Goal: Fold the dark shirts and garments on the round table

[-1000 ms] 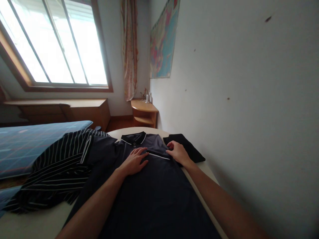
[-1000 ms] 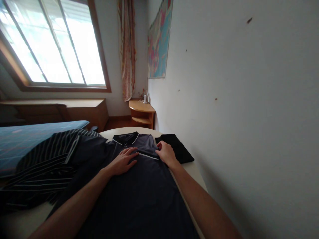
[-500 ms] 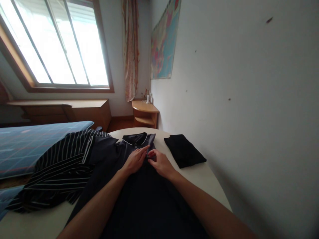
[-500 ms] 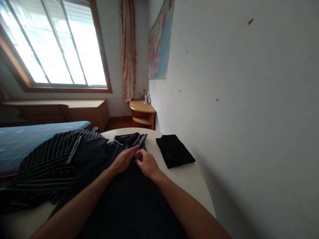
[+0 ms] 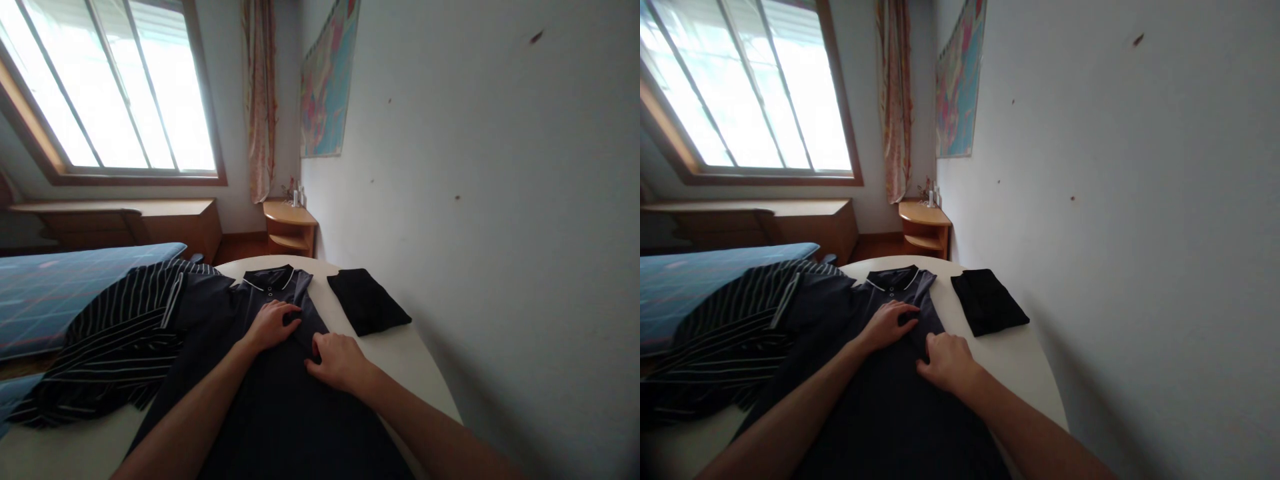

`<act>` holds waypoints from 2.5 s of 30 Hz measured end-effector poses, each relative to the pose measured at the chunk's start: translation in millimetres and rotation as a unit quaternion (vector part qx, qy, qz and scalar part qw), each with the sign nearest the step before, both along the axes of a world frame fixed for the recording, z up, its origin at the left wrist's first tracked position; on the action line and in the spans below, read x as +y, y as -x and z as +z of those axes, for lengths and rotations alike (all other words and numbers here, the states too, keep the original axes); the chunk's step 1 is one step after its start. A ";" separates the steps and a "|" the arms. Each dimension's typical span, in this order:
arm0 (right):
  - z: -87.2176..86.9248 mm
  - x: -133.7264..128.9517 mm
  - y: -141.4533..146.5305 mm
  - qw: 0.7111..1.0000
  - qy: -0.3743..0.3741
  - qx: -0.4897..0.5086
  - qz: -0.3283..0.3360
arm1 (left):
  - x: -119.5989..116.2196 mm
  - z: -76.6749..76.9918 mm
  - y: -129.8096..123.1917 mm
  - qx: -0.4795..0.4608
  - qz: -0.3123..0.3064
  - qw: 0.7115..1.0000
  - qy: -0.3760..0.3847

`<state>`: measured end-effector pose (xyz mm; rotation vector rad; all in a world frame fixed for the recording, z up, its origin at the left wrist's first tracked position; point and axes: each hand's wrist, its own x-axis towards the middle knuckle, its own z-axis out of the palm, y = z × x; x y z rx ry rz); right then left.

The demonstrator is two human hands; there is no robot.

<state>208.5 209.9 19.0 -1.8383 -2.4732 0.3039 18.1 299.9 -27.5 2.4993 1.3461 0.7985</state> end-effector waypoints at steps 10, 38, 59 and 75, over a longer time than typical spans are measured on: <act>19.0 -19.6 0.3 1.000 0.023 -0.015 -0.016 | 11.0 -4.9 -1.5 -0.106 0.022 0.993 0.046; 21.6 -24.3 3.5 0.998 0.023 -0.057 -0.033 | 16.7 -5.2 -0.4 -0.179 0.012 0.980 0.086; 1.9 -32.6 25.7 1.000 0.018 0.007 0.021 | 20.1 -2.2 26.5 -0.041 0.000 0.997 0.058; -1.6 -38.6 -1.1 0.919 0.018 0.106 0.380 | 19.2 -17.8 32.9 -0.062 -0.012 0.998 0.026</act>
